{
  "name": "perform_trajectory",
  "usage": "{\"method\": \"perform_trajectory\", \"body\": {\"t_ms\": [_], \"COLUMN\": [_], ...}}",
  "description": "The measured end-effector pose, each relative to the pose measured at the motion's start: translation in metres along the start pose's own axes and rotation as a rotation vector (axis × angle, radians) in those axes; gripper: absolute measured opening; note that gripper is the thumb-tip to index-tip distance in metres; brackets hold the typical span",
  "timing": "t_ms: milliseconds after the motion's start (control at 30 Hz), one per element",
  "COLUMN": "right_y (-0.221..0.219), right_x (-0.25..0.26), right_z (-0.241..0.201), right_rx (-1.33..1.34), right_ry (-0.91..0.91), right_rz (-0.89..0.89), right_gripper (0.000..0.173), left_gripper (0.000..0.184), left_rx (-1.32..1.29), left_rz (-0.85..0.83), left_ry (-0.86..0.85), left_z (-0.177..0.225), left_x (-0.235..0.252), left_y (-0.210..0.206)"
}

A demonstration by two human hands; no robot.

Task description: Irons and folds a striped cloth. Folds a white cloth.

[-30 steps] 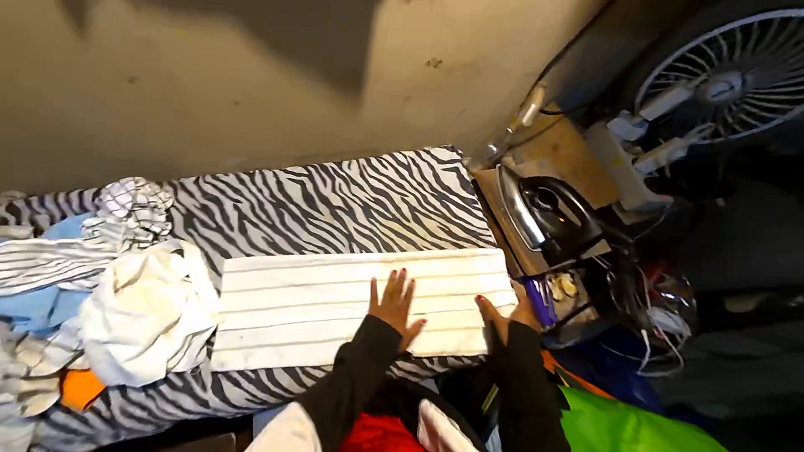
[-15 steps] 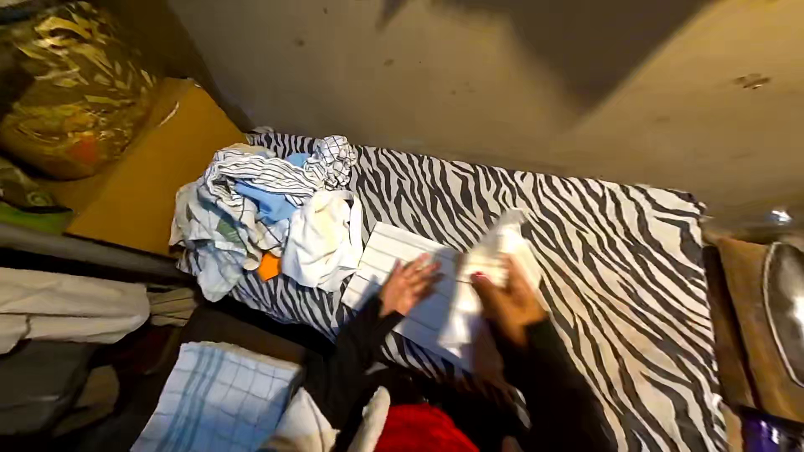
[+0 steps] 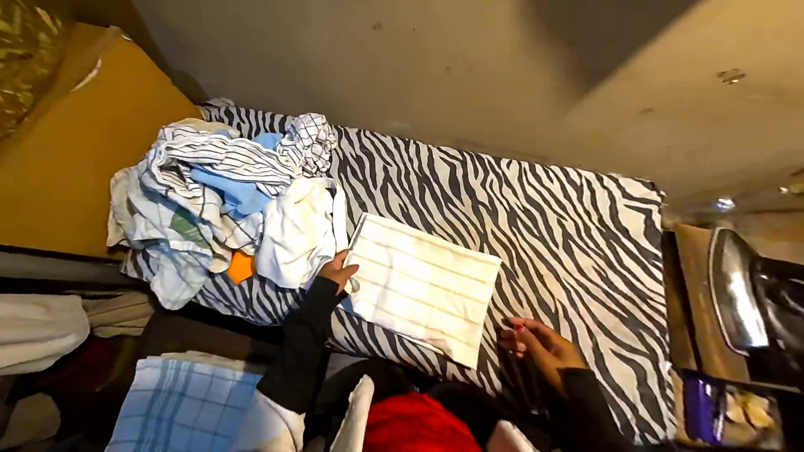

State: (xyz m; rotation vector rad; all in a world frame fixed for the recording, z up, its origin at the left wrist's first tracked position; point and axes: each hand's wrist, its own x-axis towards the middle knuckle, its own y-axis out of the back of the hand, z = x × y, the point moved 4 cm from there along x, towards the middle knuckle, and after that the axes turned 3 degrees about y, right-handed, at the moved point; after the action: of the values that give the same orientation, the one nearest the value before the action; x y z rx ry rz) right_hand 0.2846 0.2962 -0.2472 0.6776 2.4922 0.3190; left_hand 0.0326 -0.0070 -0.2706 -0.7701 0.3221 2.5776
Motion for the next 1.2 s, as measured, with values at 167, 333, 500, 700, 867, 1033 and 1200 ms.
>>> {"method": "perform_trajectory", "body": {"t_ms": [167,333,500,700,867,1033,1200], "right_y": [-0.035,-0.058,-0.026,0.046,0.013,0.199,0.295], "right_x": [0.023,0.044,0.034,0.003,0.051,0.026,0.034], "right_z": [-0.02,-0.049,-0.054,-0.046,0.015,0.006,-0.018], "right_rx": [-0.006,-0.357,-0.498,-0.76,-0.876,-1.012,-1.009], "right_ry": [-0.071,0.027,0.012,0.364,0.276,0.258,-0.296], "right_rz": [0.023,0.07,0.106,0.504,0.454,0.899,0.707], "right_gripper": [0.032,0.047,0.046,0.054,0.08,0.074,0.055], "left_gripper": [0.046,0.066,0.064,0.041,0.062,0.064,0.042], "left_rx": [0.318,0.694,0.825,0.867,1.077,1.16,1.12], "left_rz": [0.088,0.237,0.346,0.107,-0.096,0.177,-0.098], "left_ry": [-0.029,-0.109,-0.385,-0.91,-0.811,-0.472,-0.817], "left_z": [0.004,0.027,0.051,0.044,-0.002,0.003,-0.032], "left_x": [-0.002,-0.025,-0.066,-0.107,-0.03,-0.003,-0.07], "left_y": [0.01,0.006,-0.014,-0.153,-0.208,-0.073,-0.086]}}
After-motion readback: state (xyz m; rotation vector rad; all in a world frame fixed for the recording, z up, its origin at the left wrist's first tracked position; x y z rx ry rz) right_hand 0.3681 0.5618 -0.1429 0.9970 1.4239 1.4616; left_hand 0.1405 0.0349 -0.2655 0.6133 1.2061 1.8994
